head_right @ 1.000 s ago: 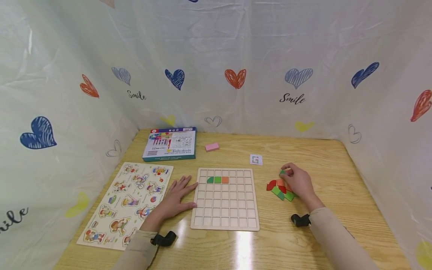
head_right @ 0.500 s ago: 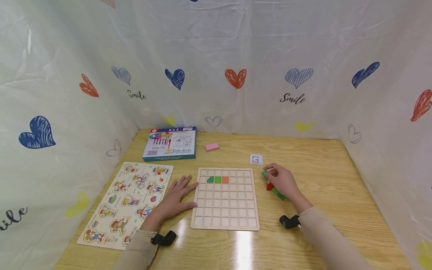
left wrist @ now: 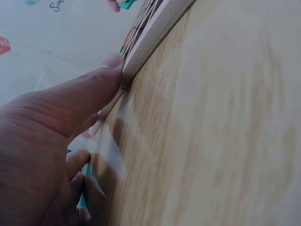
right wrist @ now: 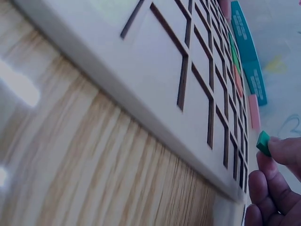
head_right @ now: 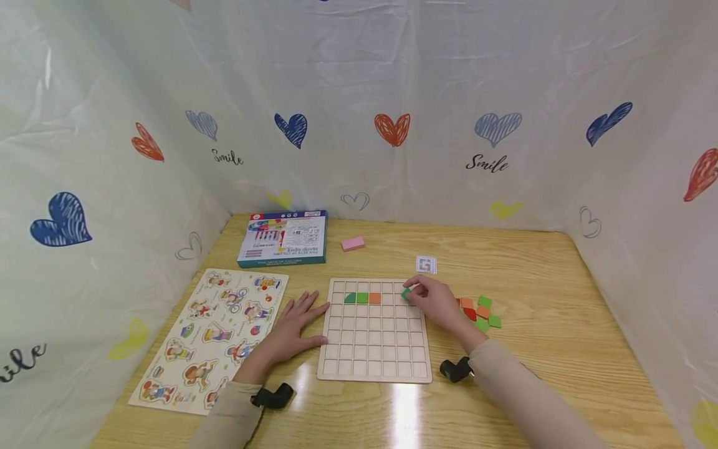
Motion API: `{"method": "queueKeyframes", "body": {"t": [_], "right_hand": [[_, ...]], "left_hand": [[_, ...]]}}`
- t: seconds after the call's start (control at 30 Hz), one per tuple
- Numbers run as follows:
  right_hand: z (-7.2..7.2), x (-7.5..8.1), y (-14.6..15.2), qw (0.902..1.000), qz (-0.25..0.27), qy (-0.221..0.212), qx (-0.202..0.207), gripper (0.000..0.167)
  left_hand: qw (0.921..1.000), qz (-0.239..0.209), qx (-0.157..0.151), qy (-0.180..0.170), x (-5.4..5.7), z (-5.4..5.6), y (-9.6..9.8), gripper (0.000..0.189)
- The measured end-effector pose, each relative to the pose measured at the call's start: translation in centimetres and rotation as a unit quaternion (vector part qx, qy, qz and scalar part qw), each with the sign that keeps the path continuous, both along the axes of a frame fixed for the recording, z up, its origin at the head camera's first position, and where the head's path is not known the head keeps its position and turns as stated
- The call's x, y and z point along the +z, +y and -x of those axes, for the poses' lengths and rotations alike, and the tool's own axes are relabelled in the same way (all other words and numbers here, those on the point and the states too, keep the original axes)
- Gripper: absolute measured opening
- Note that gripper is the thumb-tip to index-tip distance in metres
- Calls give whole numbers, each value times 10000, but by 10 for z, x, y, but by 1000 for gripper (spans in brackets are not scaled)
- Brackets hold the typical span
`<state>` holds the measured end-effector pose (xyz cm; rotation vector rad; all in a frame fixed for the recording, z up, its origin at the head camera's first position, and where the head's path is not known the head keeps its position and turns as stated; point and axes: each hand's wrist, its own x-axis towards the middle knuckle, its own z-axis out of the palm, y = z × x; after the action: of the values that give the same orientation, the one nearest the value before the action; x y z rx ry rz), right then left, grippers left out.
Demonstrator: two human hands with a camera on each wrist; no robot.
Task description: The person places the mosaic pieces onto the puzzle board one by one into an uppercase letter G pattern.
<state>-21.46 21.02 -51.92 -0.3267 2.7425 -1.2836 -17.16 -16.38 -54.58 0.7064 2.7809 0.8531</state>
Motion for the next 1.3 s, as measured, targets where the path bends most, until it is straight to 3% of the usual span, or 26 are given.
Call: {"method": "queueKeyframes", "body": {"t": [0.33,0.7,1.3], "right_hand": [[7,-5,-26,9993,81,-51,365,18],[9,-4,-39,9979,-213,79,604,11],[12,-8,-47,9946,-727,334,659,11]], "left_hand": [[10000,-18,14,19,-2,1,-1,75],[10000,-26,20,48,-2,1,-1,76],[10000,36,27,30,-3,1,-1,77]]}}
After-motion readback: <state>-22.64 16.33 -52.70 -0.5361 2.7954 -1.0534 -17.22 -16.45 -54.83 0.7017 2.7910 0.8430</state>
